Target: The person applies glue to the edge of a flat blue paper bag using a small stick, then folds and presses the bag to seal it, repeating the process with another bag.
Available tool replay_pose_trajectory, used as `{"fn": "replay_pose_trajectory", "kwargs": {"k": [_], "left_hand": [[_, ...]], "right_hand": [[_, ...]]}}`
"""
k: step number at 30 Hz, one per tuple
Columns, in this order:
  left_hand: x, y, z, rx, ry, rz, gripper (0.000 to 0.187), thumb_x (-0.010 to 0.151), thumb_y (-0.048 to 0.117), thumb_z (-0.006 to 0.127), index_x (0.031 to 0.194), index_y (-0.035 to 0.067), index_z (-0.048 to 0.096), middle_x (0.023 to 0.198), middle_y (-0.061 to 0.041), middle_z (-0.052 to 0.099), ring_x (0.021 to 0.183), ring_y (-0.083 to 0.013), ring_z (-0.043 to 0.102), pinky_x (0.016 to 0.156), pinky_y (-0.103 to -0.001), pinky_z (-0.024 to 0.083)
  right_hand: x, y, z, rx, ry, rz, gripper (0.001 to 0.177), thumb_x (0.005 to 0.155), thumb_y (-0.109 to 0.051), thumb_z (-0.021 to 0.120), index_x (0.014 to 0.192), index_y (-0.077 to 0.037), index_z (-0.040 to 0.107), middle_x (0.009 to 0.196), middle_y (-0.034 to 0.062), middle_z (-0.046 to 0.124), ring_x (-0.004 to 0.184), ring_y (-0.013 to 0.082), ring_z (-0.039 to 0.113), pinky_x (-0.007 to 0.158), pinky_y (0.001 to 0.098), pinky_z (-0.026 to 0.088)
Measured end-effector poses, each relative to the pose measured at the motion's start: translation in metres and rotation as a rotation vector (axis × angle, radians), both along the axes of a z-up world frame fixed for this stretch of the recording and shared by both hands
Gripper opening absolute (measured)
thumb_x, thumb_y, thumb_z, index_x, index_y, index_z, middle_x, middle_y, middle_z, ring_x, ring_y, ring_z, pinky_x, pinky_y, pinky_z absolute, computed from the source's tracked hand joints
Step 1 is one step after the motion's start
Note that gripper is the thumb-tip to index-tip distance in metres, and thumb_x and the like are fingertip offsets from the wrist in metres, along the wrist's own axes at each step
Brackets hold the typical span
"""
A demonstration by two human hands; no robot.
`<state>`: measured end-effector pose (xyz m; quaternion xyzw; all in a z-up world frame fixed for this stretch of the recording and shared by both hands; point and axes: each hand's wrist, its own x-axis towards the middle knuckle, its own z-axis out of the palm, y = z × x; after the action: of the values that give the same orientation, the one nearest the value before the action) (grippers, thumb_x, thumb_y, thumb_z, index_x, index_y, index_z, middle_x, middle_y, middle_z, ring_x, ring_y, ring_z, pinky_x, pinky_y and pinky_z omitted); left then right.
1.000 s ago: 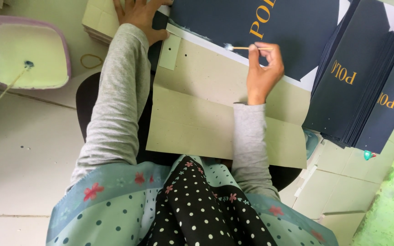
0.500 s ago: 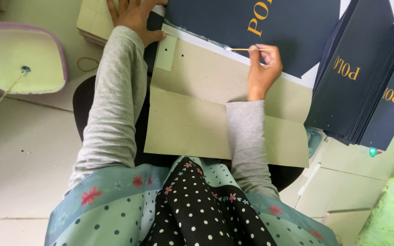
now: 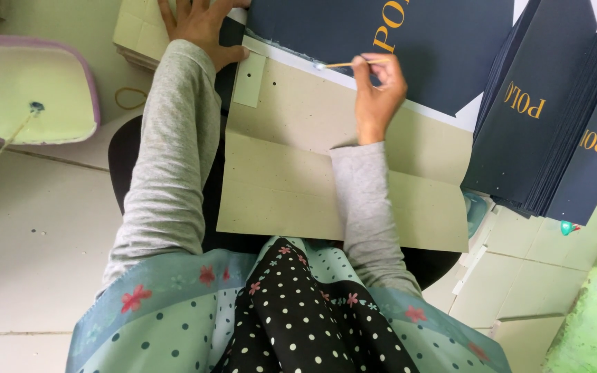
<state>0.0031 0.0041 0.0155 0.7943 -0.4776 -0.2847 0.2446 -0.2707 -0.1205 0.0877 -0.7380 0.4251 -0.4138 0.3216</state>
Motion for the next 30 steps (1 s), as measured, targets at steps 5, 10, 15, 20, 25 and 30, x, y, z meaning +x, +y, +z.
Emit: {"fn": "replay_pose_trajectory", "kwargs": {"k": [5,10,15,20,25,30], "left_hand": [[-0.001,-0.002,0.002,0.029,-0.005,0.002,0.069,0.079,0.042,0.08,0.14,0.042,0.046,0.166,-0.008,0.023,0.153,-0.043,0.007,0.112,-0.065,-0.014],[0.0,0.002,0.003,-0.028,0.001,-0.003,0.07,0.08,0.041,0.08,0.141,0.04,0.047,0.167,-0.01,0.022,0.152,-0.0445,0.008,0.111,-0.067,-0.013],[0.0,0.003,0.006,-0.011,-0.002,-0.014,0.072,0.08,0.041,0.08,0.144,0.04,0.047,0.169,-0.008,0.018,0.154,-0.0407,0.005,0.112,-0.065,-0.014],[-0.001,0.006,0.012,-0.069,0.014,-0.02,0.063,0.081,0.032,0.083,0.135,0.037,0.051,0.167,-0.005,0.02,0.153,-0.0412,0.004,0.112,-0.068,-0.013],[0.001,0.005,0.005,-0.029,0.005,-0.019,0.077,0.08,0.037,0.081,0.147,0.035,0.042,0.17,-0.008,0.018,0.153,-0.0405,0.003,0.112,-0.066,-0.015],[0.002,0.003,0.004,-0.009,0.003,-0.025,0.087,0.08,0.039,0.079,0.156,0.031,0.038,0.17,-0.01,0.015,0.153,-0.04,0.001,0.112,-0.065,-0.015]], "right_hand": [[-0.067,-0.024,-0.007,-0.021,-0.001,-0.187,0.009,0.084,-0.007,0.079,0.087,-0.008,0.071,0.08,0.0029,0.074,0.076,0.0113,0.072,0.071,0.0235,0.059],[-0.108,-0.031,0.006,-0.064,0.061,-0.277,0.006,0.086,-0.007,0.077,0.087,-0.008,0.07,0.079,0.0028,0.074,0.074,0.0115,0.071,0.07,0.0248,0.058],[-0.084,-0.027,0.007,-0.028,-0.11,-0.218,0.012,0.084,-0.003,0.078,0.085,-0.007,0.067,0.084,0.006,0.074,0.078,0.0147,0.074,0.074,0.0269,0.063],[-0.049,-0.021,-0.006,0.182,-0.264,-0.11,0.008,0.087,-0.003,0.075,0.087,-0.004,0.067,0.078,0.0099,0.072,0.075,0.0145,0.071,0.078,0.0302,0.063],[-0.078,-0.029,-0.012,0.131,-0.208,-0.188,0.009,0.084,-0.002,0.078,0.087,-0.004,0.069,0.079,0.0093,0.075,0.076,0.0149,0.074,0.075,0.0276,0.064],[-0.128,-0.05,-0.012,0.008,-0.11,-0.3,0.01,0.082,-0.004,0.08,0.086,-0.005,0.07,0.079,0.0079,0.077,0.073,0.014,0.074,0.071,0.0249,0.062]]}}
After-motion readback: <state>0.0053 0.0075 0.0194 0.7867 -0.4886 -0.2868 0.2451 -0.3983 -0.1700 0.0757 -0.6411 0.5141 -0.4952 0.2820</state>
